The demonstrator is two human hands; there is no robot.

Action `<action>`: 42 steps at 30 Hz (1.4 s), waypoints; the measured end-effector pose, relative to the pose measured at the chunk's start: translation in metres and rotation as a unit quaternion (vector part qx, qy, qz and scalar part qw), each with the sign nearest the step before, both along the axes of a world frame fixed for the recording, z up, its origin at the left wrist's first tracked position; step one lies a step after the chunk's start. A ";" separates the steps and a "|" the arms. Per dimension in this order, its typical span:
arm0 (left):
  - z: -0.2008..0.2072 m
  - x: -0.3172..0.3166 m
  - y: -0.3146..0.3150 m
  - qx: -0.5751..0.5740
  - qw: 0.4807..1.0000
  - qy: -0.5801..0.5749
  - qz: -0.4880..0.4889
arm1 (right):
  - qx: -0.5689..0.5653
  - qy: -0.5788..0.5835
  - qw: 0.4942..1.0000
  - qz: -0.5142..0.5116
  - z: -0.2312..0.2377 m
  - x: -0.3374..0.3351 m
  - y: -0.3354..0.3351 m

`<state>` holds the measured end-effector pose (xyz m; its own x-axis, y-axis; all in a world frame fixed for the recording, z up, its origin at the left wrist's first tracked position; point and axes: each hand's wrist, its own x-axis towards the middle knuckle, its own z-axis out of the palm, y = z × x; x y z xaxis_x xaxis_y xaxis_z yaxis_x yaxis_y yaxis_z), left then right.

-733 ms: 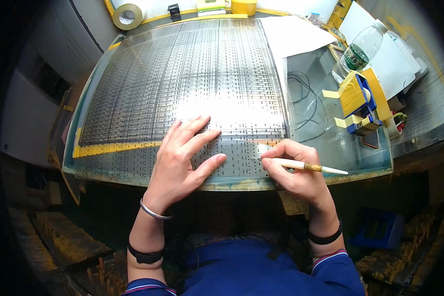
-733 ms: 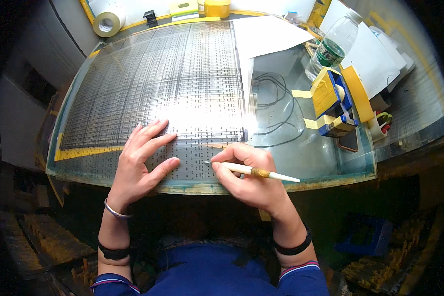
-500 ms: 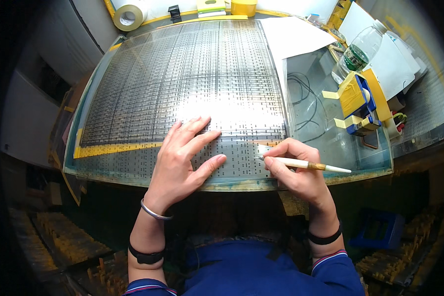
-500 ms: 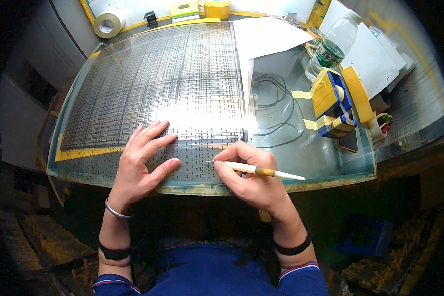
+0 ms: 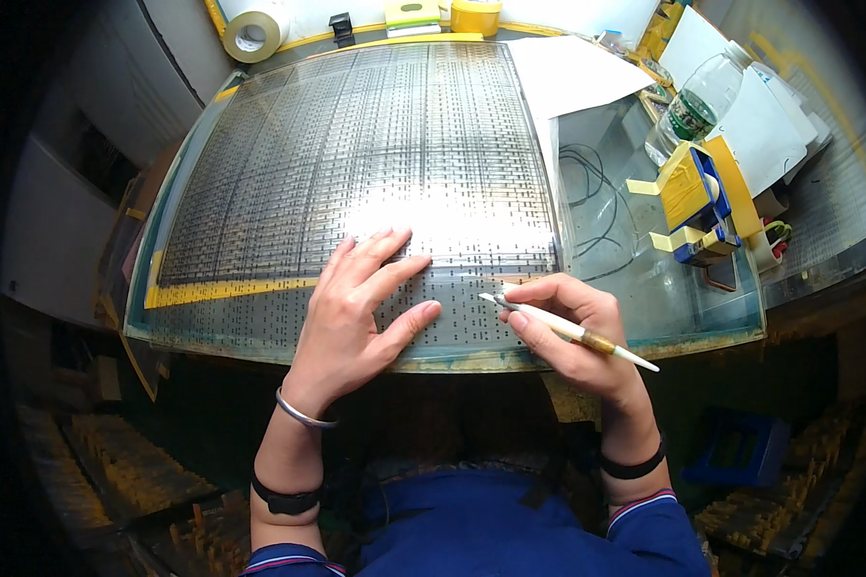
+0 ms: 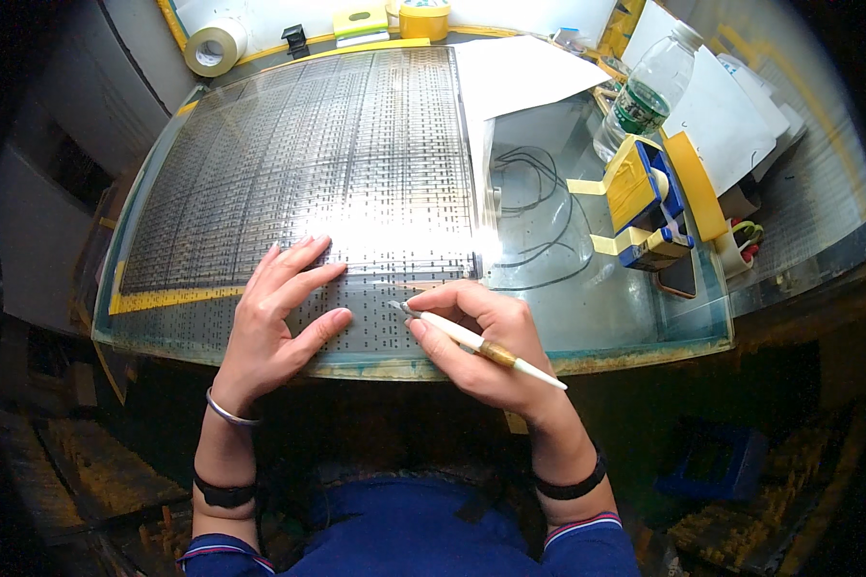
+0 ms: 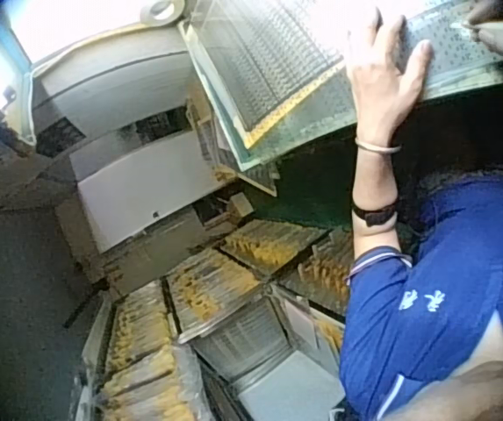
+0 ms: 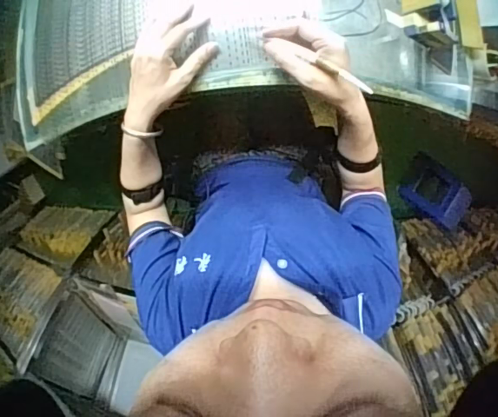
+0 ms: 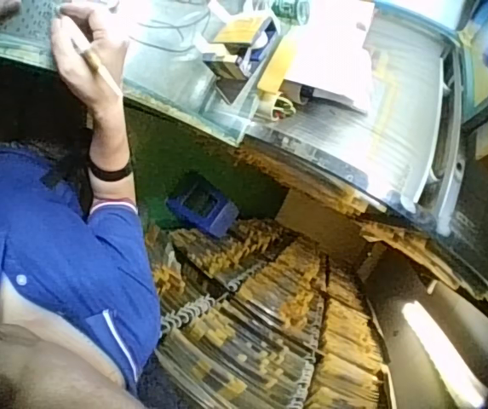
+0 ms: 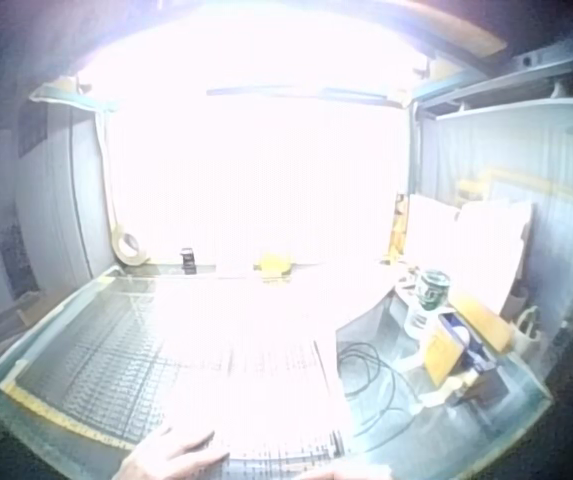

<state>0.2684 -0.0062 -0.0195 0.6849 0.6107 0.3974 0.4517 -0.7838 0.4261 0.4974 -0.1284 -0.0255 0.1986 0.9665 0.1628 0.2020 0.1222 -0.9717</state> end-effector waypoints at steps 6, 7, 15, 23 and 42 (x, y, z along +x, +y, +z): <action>-0.001 0.000 0.000 0.003 1.000 0.003 0.002 | 0.006 -0.035 0.999 -0.027 0.002 -0.006 0.005; -0.001 0.000 0.000 0.004 1.000 0.003 0.001 | 0.011 -0.035 0.999 -0.030 0.000 -0.006 0.005; 0.001 0.000 0.000 -0.012 1.000 0.008 0.002 | -0.001 -0.027 0.999 -0.033 0.001 -0.007 0.005; 0.000 0.001 0.000 0.002 1.000 0.003 -0.001 | 0.006 -0.035 0.999 -0.034 0.000 -0.005 0.005; 0.000 0.000 0.000 0.002 1.000 0.002 0.000 | -0.015 -0.052 0.998 -0.030 0.005 -0.006 0.004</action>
